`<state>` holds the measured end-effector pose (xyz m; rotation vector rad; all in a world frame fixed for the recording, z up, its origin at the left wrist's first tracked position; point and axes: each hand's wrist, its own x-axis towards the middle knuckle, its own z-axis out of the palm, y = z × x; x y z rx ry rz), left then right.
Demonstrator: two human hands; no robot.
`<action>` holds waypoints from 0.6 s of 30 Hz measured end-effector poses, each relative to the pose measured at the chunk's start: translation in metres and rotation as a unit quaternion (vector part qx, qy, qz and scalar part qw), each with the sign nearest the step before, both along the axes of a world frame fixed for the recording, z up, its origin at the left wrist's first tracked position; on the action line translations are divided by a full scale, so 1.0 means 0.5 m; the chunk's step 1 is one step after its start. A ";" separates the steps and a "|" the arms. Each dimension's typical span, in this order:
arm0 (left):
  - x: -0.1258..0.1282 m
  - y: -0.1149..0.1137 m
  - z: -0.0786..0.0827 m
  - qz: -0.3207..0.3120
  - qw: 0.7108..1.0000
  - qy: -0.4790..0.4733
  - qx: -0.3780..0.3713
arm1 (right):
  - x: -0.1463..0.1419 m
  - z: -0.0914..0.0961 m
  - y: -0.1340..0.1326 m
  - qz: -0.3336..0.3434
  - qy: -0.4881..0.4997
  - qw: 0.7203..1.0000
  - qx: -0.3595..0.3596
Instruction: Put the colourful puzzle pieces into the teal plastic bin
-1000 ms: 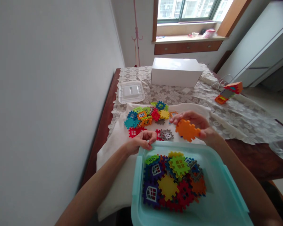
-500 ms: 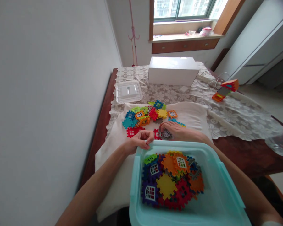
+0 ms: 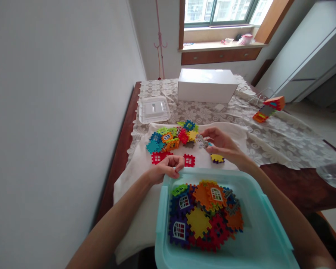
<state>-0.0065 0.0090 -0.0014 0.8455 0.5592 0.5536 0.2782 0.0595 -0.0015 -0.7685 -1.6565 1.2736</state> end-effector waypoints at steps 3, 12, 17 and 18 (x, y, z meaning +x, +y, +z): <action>-0.001 0.000 -0.001 0.001 1.000 -0.002 -0.002 | 0.003 0.014 -0.017 0.048 0.076 0.996 -0.016; 0.002 -0.001 0.001 0.004 1.000 -0.009 -0.006 | 0.063 0.071 -0.013 0.130 -0.177 0.973 0.065; 0.002 -0.001 0.001 0.001 1.000 -0.016 -0.004 | 0.117 0.027 0.004 0.030 -0.447 0.893 0.045; 0.002 -0.001 0.000 -0.001 1.000 -0.017 -0.003 | 0.121 0.018 0.003 0.023 -0.480 0.876 0.033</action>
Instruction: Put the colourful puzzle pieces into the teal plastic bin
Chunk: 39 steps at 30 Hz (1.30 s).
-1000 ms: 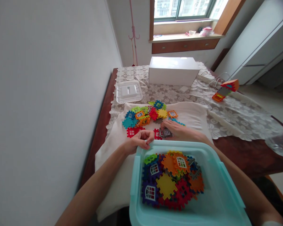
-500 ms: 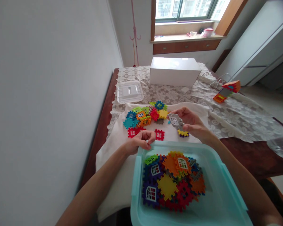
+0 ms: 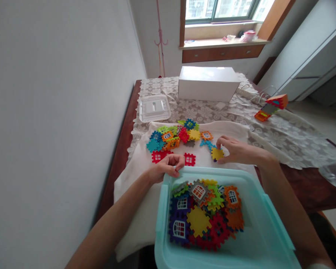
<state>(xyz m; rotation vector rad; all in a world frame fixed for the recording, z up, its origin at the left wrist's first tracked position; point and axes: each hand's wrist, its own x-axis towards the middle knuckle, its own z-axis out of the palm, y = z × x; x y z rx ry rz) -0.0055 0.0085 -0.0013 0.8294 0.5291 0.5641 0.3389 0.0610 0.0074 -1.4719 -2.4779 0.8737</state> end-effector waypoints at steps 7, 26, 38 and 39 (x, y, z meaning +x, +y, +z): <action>0.000 0.003 -0.005 -0.004 1.000 -0.010 0.003 | -0.021 -0.025 -0.004 -0.007 -0.103 0.995 0.009; 0.001 0.000 0.000 0.005 1.000 0.005 -0.002 | -0.032 0.065 -0.018 0.071 0.279 0.956 -0.050; -0.001 0.002 -0.004 -0.001 1.000 0.008 0.003 | -0.116 0.016 -0.021 0.063 0.399 0.914 -0.033; -0.001 0.003 -0.005 0.000 1.000 0.010 0.004 | -0.128 -0.004 -0.016 0.047 0.373 0.927 -0.010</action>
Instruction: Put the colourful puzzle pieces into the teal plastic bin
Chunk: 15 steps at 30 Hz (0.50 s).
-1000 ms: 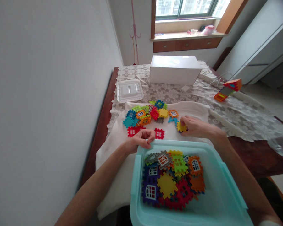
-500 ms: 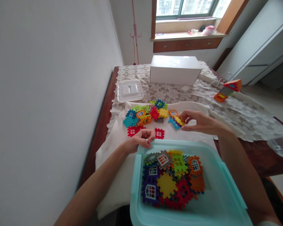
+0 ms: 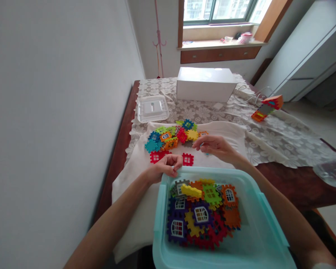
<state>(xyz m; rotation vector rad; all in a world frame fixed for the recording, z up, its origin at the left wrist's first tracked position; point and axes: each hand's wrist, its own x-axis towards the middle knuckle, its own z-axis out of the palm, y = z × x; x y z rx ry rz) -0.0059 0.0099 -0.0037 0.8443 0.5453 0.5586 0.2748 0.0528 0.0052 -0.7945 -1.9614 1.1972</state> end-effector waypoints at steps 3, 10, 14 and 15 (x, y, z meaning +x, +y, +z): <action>0.000 0.001 0.000 0.001 1.000 0.006 0.006 | -0.034 -0.050 0.002 -0.002 -0.107 0.987 0.119; -0.001 0.000 0.004 -0.003 1.000 0.001 0.007 | -0.061 -0.080 0.001 0.095 -0.238 0.942 0.219; -0.001 -0.002 0.007 0.001 1.000 0.014 0.000 | -0.053 -0.074 0.001 0.095 -0.207 0.948 0.221; -0.001 -0.002 0.008 0.003 1.000 0.017 -0.003 | -0.050 -0.072 0.000 0.087 -0.197 0.951 0.223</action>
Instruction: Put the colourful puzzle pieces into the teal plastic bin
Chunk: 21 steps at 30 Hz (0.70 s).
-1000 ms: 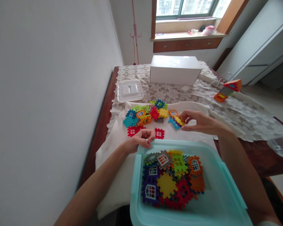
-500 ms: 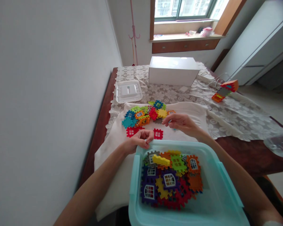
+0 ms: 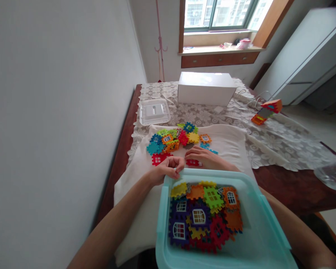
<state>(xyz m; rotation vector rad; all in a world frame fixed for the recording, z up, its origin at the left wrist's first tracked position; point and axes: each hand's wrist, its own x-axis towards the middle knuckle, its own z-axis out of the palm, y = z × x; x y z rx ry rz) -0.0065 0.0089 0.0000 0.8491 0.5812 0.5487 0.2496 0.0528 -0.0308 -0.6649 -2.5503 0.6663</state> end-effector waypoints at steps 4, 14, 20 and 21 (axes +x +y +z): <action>0.001 -0.001 0.001 0.007 1.000 0.006 -0.004 | 0.021 0.002 0.014 -0.149 0.093 0.984 0.038; 0.002 0.001 -0.001 0.011 1.000 0.004 0.001 | 0.103 -0.051 0.106 -0.320 0.057 0.946 -0.004; 0.003 -0.001 0.001 0.014 1.000 0.010 -0.003 | 0.120 -0.071 0.113 -0.355 0.032 0.934 0.038; 0.003 -0.001 0.002 0.016 1.000 0.010 -0.004 | 0.122 -0.072 0.113 -0.357 0.019 0.933 0.040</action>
